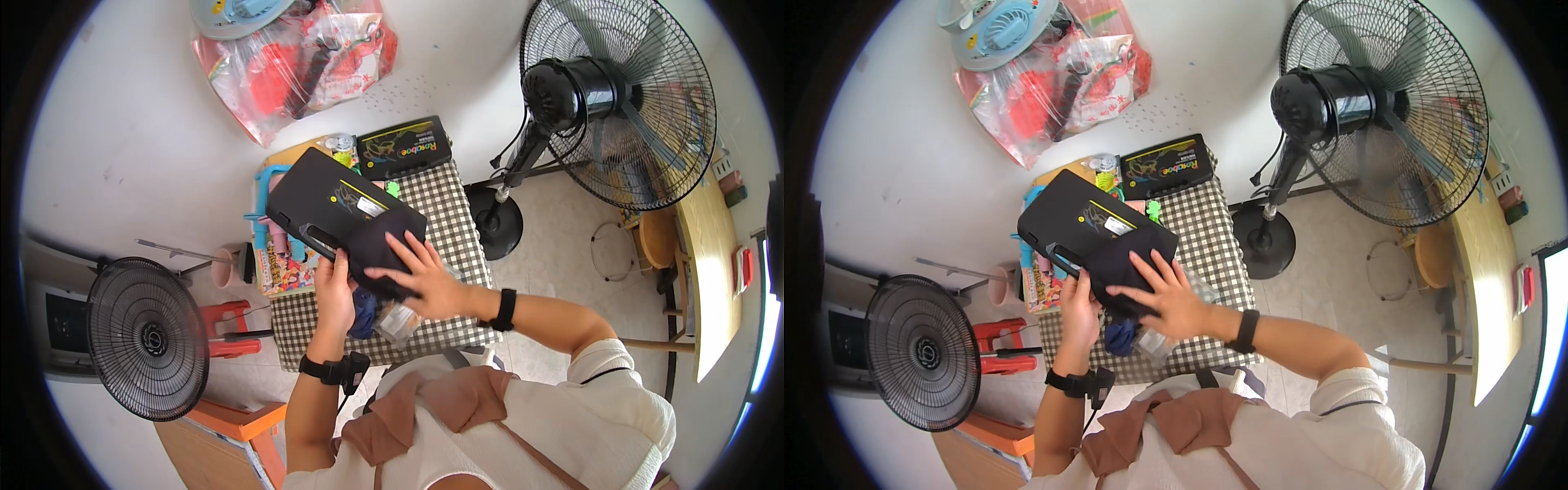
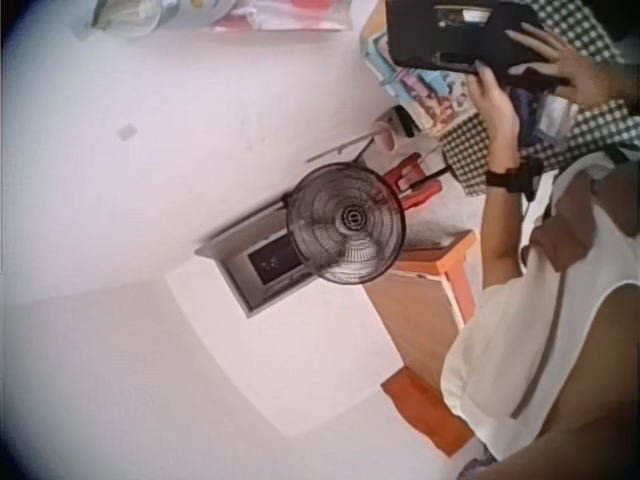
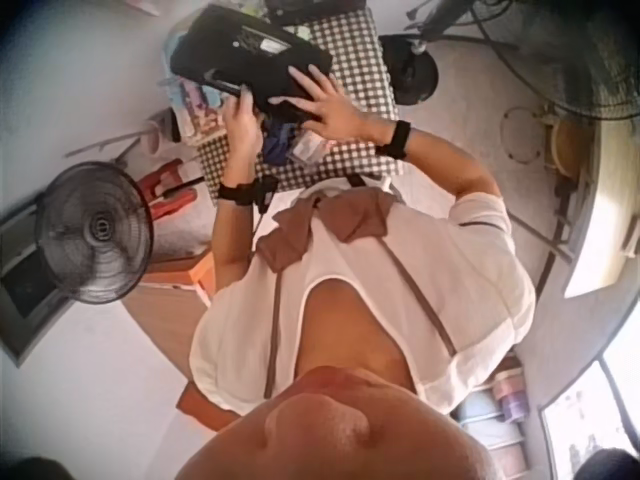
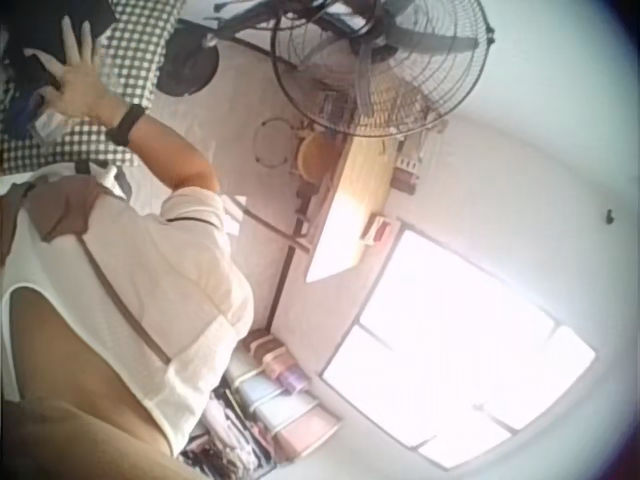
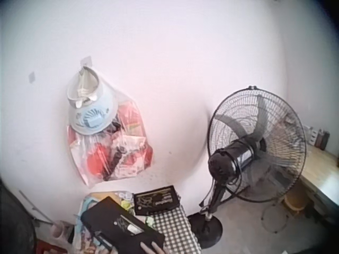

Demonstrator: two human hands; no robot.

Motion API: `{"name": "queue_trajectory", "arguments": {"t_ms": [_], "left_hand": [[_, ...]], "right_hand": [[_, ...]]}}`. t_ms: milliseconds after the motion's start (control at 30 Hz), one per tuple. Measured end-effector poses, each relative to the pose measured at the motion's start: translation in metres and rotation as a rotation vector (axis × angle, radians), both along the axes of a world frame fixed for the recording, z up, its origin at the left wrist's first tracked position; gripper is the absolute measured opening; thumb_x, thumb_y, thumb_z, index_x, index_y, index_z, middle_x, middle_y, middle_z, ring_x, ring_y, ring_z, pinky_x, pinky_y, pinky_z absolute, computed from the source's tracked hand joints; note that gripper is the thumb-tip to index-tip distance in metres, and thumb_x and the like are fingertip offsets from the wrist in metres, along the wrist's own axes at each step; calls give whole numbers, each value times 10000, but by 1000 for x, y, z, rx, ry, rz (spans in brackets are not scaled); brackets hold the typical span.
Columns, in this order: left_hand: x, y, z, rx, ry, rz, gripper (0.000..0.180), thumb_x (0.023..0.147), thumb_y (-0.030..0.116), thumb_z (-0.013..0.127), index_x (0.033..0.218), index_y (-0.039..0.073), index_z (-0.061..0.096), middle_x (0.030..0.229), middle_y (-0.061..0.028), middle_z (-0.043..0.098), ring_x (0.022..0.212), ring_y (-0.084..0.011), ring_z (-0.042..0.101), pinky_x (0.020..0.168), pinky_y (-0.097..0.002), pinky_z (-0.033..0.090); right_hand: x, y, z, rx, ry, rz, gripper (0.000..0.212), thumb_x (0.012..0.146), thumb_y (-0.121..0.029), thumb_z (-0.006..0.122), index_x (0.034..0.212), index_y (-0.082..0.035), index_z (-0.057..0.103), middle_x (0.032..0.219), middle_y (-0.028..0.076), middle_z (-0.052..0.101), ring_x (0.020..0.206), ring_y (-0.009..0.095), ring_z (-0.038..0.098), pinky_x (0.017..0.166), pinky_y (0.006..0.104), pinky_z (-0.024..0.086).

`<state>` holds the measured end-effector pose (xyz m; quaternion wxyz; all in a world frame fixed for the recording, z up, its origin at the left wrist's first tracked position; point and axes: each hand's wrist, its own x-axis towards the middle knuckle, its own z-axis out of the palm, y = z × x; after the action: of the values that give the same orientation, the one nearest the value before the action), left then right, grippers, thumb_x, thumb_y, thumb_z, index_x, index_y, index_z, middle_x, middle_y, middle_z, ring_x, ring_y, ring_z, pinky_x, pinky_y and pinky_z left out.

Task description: The person wipes various plastic components with a cloth and fits them into a black housing to assemble a cleaning appliance.

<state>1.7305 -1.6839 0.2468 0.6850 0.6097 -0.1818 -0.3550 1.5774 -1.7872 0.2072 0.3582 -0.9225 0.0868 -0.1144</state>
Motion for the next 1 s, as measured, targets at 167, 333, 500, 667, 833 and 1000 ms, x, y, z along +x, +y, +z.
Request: {"name": "queue_trajectory", "arguments": {"t_ms": [167,333,500,667,833,1000], "left_hand": [[-7,-6,-5,-43,64,-44,226,962,245,496,908,29,534,947,-78,605,846,-162,632,733,-331,572],[-18,-22,-7,-85,38,18,210,956,242,509,886,45,513,899,-41,558,837,-133,608,719,-314,568],[-32,-38,-33,-32,34,104,210,966,261,488,912,59,512,909,-24,559,882,-143,608,788,-331,558],[-35,-45,-69,50,12,142,244,971,290,467,941,48,487,951,-23,526,937,-161,595,796,-327,555],[-50,-45,-119,69,200,67,249,969,294,476,871,65,457,949,-79,587,909,-201,615,795,-393,529],[-54,-31,-142,115,395,-50,205,961,251,499,851,82,463,935,-96,605,902,-215,622,797,-403,532]], "right_hand": [[45,-66,-14,586,238,-443,763,900,-608,345,1425,-59,277,1488,207,202,1384,419,84,1119,492,71],[41,-73,-44,939,54,-520,758,906,-598,359,1379,-7,319,1385,255,340,1241,326,402,1035,363,317],[42,-58,-86,1321,-41,-812,708,899,-509,491,1219,121,448,1065,192,599,1002,261,587,926,306,429],[14,-37,-48,1733,-37,-702,427,963,-378,432,1124,8,518,1009,97,612,825,186,617,602,331,555],[-23,-31,-71,1520,43,-771,402,912,-291,559,1153,13,453,857,100,600,668,183,611,494,312,547],[-87,-47,-90,792,490,-653,361,864,-331,590,961,16,618,805,222,648,682,306,662,566,395,519]]}}
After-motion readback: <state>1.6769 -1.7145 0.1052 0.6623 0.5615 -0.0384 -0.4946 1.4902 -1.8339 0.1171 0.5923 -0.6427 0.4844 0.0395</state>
